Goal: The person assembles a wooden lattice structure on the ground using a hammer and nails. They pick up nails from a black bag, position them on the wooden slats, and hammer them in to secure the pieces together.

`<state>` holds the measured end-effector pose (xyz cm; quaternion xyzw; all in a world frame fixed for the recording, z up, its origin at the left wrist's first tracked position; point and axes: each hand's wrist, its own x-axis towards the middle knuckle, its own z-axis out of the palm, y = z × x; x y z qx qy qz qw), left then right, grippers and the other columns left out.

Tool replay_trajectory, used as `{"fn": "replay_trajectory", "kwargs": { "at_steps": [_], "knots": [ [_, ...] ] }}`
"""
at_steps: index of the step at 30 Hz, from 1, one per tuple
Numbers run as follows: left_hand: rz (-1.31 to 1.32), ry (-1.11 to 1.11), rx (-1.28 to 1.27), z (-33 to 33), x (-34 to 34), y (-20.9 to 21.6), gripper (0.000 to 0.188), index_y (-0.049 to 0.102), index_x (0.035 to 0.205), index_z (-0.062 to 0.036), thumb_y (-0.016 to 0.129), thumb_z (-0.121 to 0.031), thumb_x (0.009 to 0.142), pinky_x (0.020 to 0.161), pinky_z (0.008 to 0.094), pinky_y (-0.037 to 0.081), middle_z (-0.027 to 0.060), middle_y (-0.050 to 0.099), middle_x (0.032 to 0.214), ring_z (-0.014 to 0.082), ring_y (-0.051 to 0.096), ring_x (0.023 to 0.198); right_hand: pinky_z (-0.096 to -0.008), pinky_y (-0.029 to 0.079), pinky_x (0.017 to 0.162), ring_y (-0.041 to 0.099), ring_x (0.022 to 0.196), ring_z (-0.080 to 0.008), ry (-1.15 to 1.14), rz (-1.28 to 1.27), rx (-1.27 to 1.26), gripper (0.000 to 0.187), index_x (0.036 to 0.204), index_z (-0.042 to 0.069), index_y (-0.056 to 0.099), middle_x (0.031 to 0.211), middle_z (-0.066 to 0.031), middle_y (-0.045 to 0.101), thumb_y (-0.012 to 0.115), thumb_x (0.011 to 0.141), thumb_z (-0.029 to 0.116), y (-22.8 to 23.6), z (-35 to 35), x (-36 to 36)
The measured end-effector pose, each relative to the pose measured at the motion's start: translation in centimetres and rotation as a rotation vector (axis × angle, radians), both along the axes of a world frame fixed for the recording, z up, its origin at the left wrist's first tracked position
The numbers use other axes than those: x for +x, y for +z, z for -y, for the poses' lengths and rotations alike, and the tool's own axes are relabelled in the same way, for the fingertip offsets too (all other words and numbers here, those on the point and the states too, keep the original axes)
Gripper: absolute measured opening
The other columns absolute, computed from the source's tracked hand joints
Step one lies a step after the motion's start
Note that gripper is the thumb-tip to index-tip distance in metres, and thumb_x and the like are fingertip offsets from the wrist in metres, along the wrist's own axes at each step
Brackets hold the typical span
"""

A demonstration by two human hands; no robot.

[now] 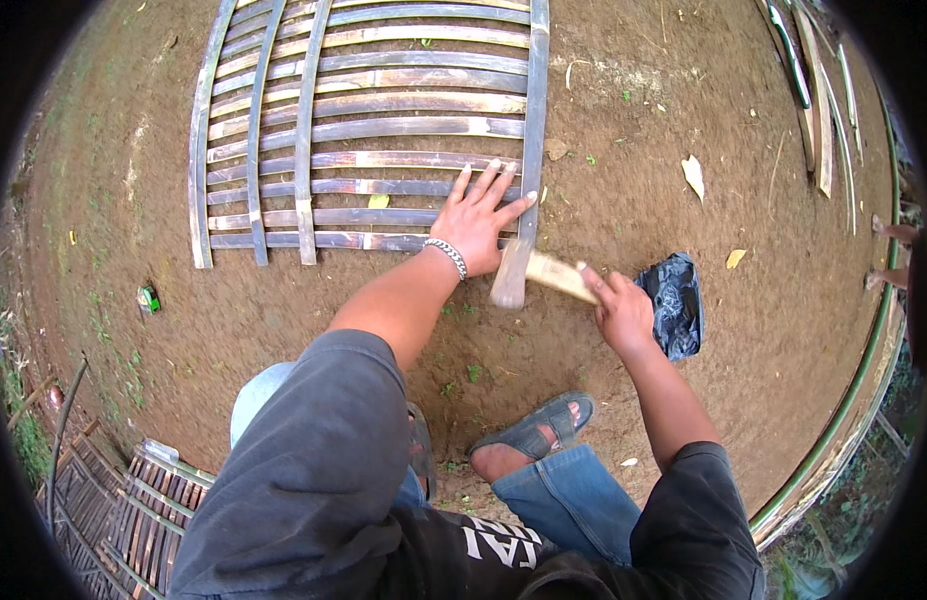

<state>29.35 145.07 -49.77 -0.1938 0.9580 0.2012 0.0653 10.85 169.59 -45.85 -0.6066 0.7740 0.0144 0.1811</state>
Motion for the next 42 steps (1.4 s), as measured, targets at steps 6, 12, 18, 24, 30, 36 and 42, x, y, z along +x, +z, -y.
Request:
{"fn": "replay_trajectory", "kwargs": {
  "at_steps": [6,12,18,24,30,36,42],
  "knots": [
    [0.021,-0.011,-0.029,0.2,-0.1,0.1,0.075,0.045,0.151,-0.0281,0.072,-0.048,0.083,0.126,0.053,0.011,0.0125,0.028,0.163,0.0314,0.02,0.154,-0.0439,0.056,0.081,0.067,0.096,-0.0346,-0.168,0.216,0.056,0.073,0.148,0.027,0.046,0.108,-0.0113,0.063,0.073,0.082,0.012,1.1,-0.9,2.4],
    [0.027,0.031,0.047,0.3,0.1,0.5,0.076,0.044,0.152,-0.0285,0.065,-0.061,0.086,0.126,0.0518,0.007,0.0113,0.025,0.165,0.0294,0.015,0.155,-0.0489,0.055,0.09,0.065,0.11,-0.0436,-0.475,0.373,-0.141,0.055,0.146,0.014,0.044,0.131,-0.0195,0.063,0.064,0.095,0.014,2.0,-0.2,6.1],
    [-0.045,0.04,0.024,0.3,0.3,-0.3,0.077,0.048,0.15,-0.0276,0.065,-0.065,0.084,0.126,0.0517,0.009,0.0114,0.025,0.165,0.0296,0.016,0.155,-0.0476,0.056,0.079,0.067,0.095,-0.0426,-0.18,0.264,-0.385,0.058,0.147,0.012,0.044,0.111,-0.0205,0.066,0.064,0.092,0.007,1.2,-0.8,5.5],
    [-0.018,0.042,0.032,0.4,0.4,0.2,0.077,0.047,0.15,-0.0282,0.064,-0.064,0.085,0.126,0.0517,0.008,0.0108,0.026,0.165,0.03,0.016,0.155,-0.0467,0.055,0.074,0.066,0.09,-0.0415,-0.235,0.211,-0.327,0.061,0.146,0.011,0.045,0.104,-0.0199,0.065,0.067,0.089,0.006,1.8,-1.0,5.3],
    [-0.031,0.03,0.038,0.4,0.4,-0.1,0.078,0.045,0.152,-0.0282,0.063,-0.065,0.085,0.126,0.0519,0.008,0.011,0.024,0.166,0.0301,0.016,0.155,-0.0469,0.056,0.079,0.066,0.094,-0.0429,-0.284,0.218,-0.131,0.064,0.149,0.014,0.044,0.111,-0.0206,0.065,0.066,0.09,0.007,0.1,-1.8,5.3],
    [-0.055,0.036,0.045,0.3,0.4,-0.3,0.078,0.046,0.151,-0.028,0.065,-0.064,0.085,0.126,0.0514,0.007,0.0112,0.025,0.166,0.03,0.015,0.155,-0.0486,0.056,0.082,0.067,0.101,-0.0432,-0.118,0.32,-0.528,0.063,0.15,0.014,0.042,0.119,-0.0211,0.066,0.065,0.092,0.008,-2.3,-4.2,4.6],
    [-0.034,0.035,0.043,0.4,0.2,0.0,0.079,0.047,0.15,-0.028,0.067,-0.065,0.083,0.127,0.0513,0.008,0.0112,0.026,0.165,0.0301,0.016,0.155,-0.0505,0.056,0.082,0.067,0.099,-0.0446,-0.293,0.265,-0.235,0.065,0.15,0.014,0.04,0.12,-0.0227,0.065,0.065,0.09,0.008,-0.8,-1.4,4.7]
  ]
}}
